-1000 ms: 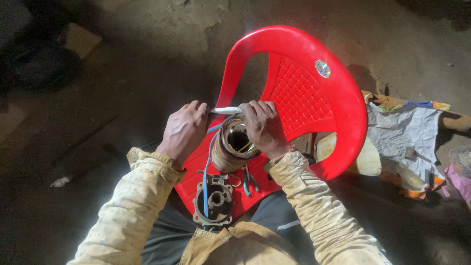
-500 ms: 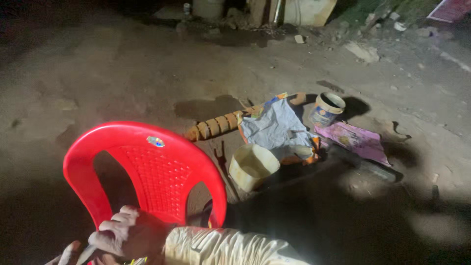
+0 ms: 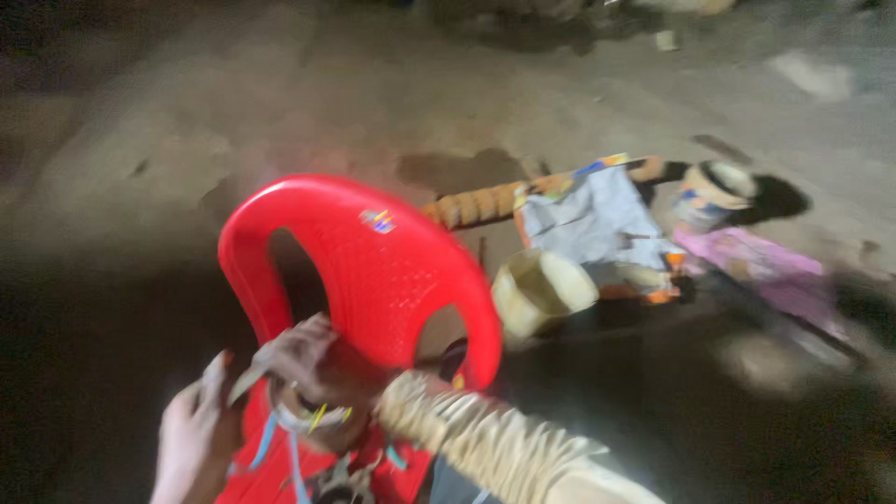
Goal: The person sits on a plastic chair with a cylindrical pump motor on their lap. They wrap white tape around the wire leads, tuck the wires into the motor housing, wind and arrange the coil wires, and press a ring component onto the motor end while holding the housing steady.
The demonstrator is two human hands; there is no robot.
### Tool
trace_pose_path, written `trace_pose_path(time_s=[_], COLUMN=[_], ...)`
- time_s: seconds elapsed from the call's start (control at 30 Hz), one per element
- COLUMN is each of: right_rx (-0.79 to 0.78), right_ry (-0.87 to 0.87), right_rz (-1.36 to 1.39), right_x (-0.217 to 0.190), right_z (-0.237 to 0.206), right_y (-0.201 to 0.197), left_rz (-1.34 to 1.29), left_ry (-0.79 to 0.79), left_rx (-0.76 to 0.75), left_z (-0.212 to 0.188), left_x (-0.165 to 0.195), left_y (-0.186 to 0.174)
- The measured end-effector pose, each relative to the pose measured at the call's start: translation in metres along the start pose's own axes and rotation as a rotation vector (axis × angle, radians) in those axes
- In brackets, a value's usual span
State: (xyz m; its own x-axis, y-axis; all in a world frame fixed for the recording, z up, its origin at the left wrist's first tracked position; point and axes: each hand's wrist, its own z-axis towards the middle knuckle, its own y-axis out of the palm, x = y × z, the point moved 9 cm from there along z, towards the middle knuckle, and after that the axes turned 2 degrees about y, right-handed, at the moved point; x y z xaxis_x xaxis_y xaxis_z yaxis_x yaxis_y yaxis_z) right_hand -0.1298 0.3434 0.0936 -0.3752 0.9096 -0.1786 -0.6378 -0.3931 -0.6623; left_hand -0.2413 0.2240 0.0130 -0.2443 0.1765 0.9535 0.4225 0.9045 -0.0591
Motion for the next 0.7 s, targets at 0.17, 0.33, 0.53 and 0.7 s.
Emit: trace_pose_path(time_s=[0.17, 0.33, 0.53, 0.7], right_rx=[0.029, -0.022, -0.085, -0.096], right_ry=[0.083, 0.233, 0.349, 0.187], right_rz=[0.153, 0.19, 0.285, 0.188], right_x=[-0.014, -0.022, -0.013, -0.014], right_z=[0.002, 0.014, 0.018, 0.016], right_y=[0.008, 0.01, 0.023, 0.013], left_rz=[0.462, 0.073, -0.538, -0.369], left_ry=[0.164, 0.05, -0.051, -0.104], left_rx=[0.006, 0.081, 0.117, 0.058], left_z=[-0.014, -0.008, 0.0, 0.0], left_x=[-0.005, -0.02, -0.043, -0.048], left_y=[-0.031, -0.019, -0.001, -0.01])
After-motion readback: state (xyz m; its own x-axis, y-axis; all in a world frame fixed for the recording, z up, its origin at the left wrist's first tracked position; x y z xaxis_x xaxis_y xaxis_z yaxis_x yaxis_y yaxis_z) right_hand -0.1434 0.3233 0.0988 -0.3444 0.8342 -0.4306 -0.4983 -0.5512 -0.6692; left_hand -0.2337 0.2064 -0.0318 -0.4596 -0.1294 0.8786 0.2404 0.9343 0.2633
